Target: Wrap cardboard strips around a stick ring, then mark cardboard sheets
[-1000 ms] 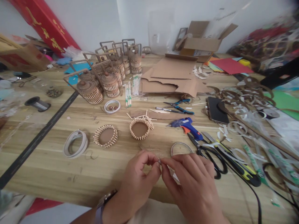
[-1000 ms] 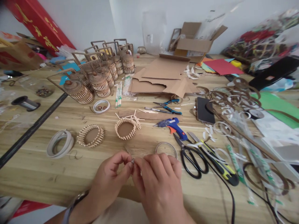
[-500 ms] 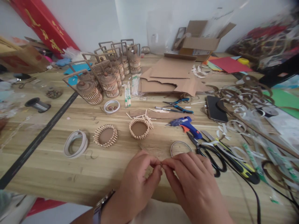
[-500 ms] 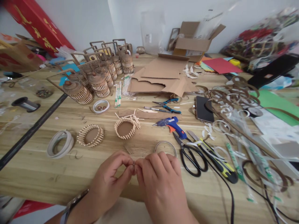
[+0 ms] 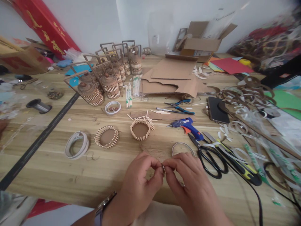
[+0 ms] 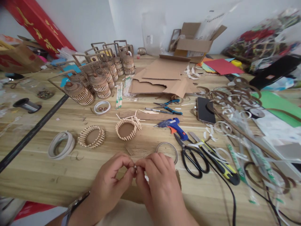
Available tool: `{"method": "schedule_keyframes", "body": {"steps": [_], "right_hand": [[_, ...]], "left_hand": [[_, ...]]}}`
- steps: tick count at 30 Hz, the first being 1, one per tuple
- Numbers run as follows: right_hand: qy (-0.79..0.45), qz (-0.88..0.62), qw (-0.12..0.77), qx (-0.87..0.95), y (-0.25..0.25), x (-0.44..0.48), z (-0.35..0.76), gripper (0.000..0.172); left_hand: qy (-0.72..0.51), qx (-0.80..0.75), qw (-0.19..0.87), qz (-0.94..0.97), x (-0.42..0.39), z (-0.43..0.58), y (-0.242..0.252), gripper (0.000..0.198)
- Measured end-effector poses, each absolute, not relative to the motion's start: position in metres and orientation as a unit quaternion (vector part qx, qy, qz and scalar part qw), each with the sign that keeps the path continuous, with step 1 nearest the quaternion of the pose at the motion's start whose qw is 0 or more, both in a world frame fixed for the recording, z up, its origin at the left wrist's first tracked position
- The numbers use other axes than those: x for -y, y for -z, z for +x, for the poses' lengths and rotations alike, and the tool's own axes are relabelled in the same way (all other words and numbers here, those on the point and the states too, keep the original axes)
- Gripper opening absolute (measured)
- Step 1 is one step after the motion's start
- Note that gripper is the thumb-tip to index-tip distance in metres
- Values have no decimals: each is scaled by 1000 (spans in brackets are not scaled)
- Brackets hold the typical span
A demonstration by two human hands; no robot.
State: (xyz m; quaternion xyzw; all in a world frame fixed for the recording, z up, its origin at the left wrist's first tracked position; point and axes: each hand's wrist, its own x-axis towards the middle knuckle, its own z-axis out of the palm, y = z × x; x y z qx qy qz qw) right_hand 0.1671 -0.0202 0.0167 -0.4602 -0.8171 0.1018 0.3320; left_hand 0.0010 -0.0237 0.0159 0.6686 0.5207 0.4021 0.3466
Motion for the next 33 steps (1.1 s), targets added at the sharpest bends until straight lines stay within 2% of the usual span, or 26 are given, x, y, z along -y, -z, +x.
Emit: {"method": "schedule_keyframes", "body": {"steps": [6, 13, 17, 27, 30, 33], "right_hand": [[-176, -470, 336, 797, -18, 18, 167, 17], [-115, -454, 336, 817, -17, 17, 170, 13], [-127, -466, 343, 806, -18, 17, 168, 17], [-226, -559, 425, 675, -9, 1, 169, 21], [-222, -617, 395, 644, 3, -5, 189, 21], [-179, -673, 325, 640, 12, -11, 211, 27]], "left_hand": [[-389, -530, 364, 660, 23, 0, -17, 15], [-389, -527, 335, 677, 24, 1, -14, 14], [-389, -523, 346, 675, 25, 1, -14, 13], [-435, -538, 426, 583, 26, -5, -13, 14], [-450, -569, 454, 518, 26, -10, -11, 17], [-463, -596, 463, 465, 24, -14, -7, 18]]}}
